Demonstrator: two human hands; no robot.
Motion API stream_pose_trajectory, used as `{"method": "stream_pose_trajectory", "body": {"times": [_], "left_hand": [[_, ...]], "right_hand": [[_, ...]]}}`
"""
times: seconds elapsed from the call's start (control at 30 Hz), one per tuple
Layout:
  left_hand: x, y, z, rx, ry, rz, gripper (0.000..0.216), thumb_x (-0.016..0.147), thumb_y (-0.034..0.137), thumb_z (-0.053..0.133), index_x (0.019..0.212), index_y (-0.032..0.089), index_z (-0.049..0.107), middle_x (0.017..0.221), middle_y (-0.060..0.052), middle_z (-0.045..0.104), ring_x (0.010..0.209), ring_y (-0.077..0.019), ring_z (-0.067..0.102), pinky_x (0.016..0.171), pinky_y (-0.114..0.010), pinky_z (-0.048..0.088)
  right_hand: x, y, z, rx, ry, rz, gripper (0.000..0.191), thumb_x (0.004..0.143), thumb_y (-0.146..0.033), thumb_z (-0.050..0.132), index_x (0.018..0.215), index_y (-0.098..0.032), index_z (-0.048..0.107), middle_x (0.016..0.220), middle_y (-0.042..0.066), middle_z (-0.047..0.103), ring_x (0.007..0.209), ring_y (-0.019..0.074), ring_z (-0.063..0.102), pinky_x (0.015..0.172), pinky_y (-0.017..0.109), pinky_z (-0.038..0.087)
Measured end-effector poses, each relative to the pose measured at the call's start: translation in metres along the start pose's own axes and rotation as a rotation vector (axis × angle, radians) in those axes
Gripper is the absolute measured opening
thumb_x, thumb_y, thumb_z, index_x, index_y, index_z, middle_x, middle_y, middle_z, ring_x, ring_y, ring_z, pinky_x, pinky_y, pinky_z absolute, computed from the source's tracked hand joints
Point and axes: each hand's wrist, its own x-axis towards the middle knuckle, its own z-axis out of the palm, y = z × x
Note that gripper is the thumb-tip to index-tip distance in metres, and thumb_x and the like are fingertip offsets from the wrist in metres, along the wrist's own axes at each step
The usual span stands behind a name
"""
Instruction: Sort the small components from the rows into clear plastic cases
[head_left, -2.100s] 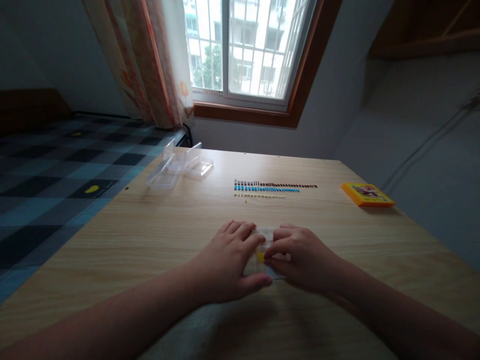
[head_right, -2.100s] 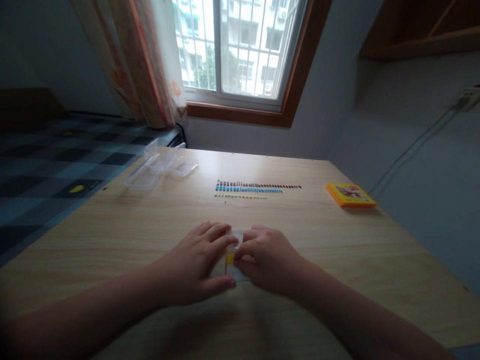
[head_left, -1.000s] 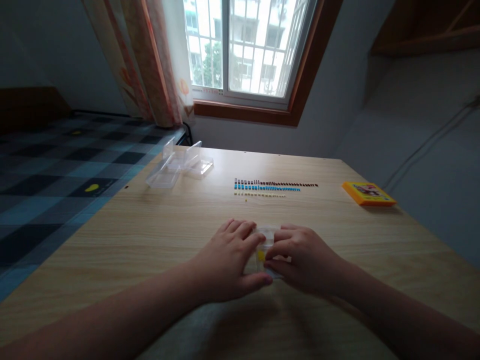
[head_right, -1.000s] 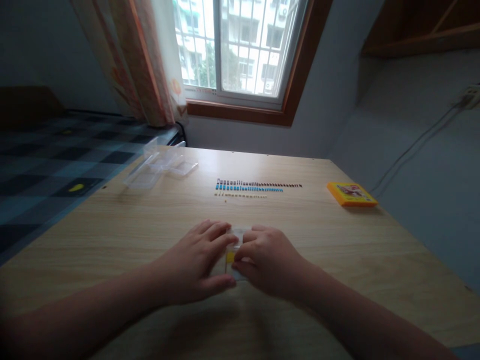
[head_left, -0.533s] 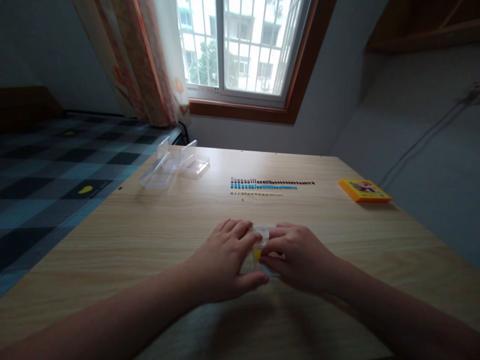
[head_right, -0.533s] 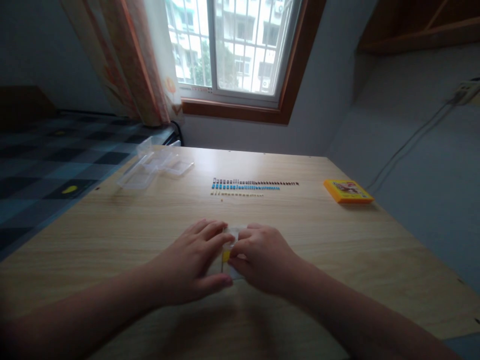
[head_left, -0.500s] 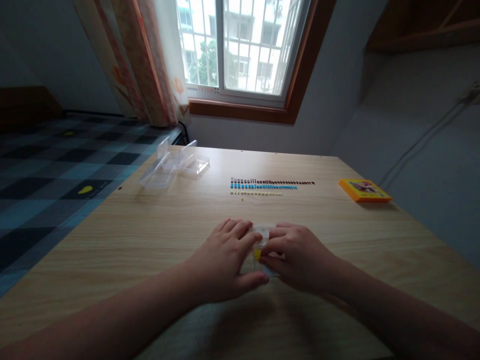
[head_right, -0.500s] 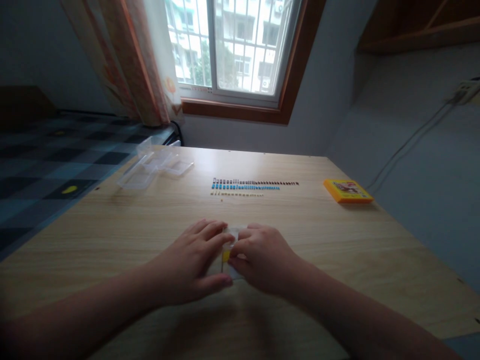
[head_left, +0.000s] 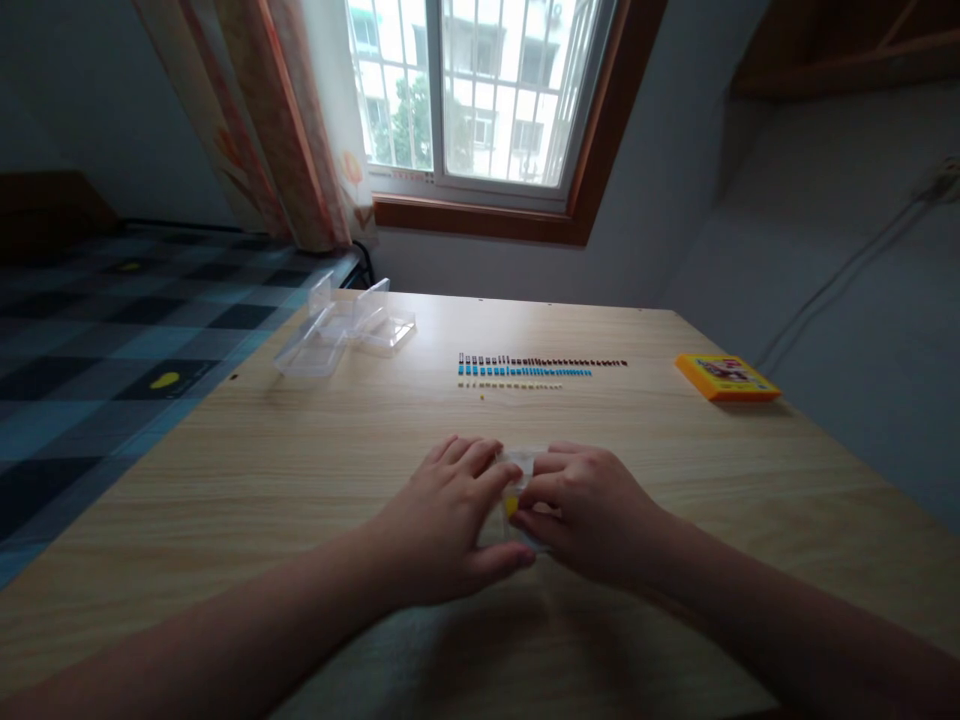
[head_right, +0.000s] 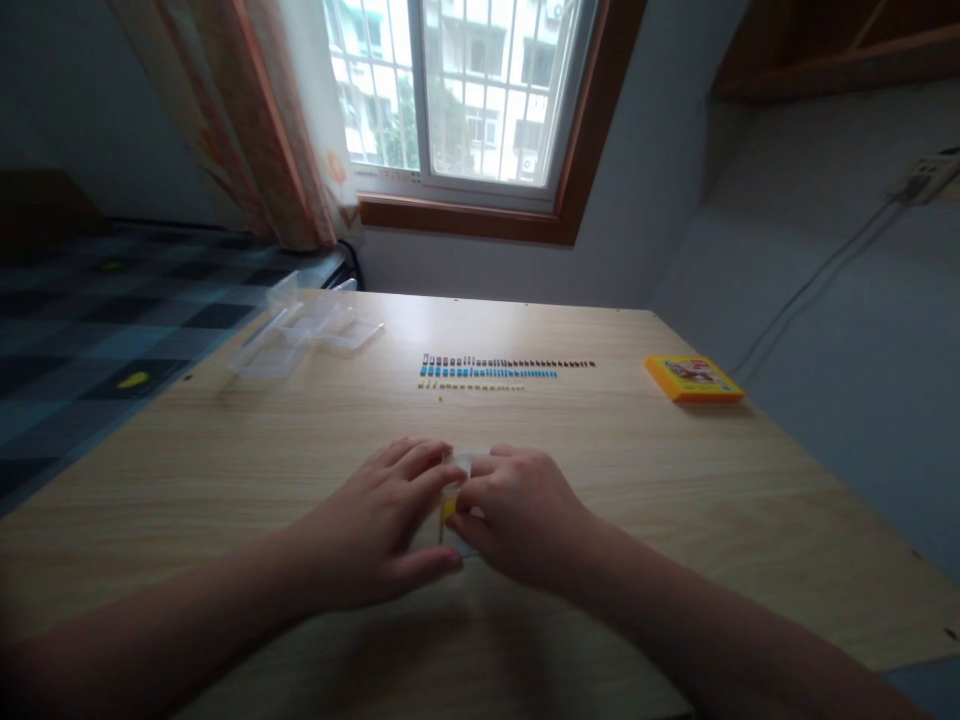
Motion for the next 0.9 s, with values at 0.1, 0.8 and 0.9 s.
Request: {"method": "stream_pose_trajectory", "body": {"times": [0.1,0.8,0.9], "left_hand": [[0.0,0.0,0.001,0.003,0.003,0.004,0.059,0.082,0.062,0.07,0.125,0.021,0.063,0.128,-0.013,0.06,0.12,-0.036,0.052,0.109,-0.056,0.037],[-0.001,0.0,0.0,0.007,0.003,0.0,0.063,0.082,0.062,0.07,0.129,0.021,0.062,0.134,-0.015,0.058,0.125,-0.0376,0.052,0.112,-0.059,0.037],[-0.001,-0.001,-0.001,0.003,-0.011,0.005,0.06,0.082,0.06,0.07,0.127,0.021,0.062,0.13,-0.014,0.059,0.122,-0.0366,0.053,0.11,-0.058,0.039]], "right_hand": [[0.0,-0.002,0.0,-0.019,0.005,0.001,0.024,0.088,-0.022,0.069,0.064,-0.021,0.067,0.07,-0.002,0.069,0.068,0.0144,0.053,0.067,0.03,0.035],[-0.011,0.013,-0.018,0.108,-0.131,-0.262,0.018,0.092,-0.023,0.058,0.09,-0.025,0.076,0.08,0.001,0.063,0.074,0.0163,0.05,0.074,0.034,0.035],[-0.009,0.011,-0.016,0.082,-0.128,-0.277,0.018,0.089,-0.024,0.06,0.096,-0.028,0.076,0.085,0.001,0.063,0.075,0.017,0.049,0.075,0.035,0.034]]}}
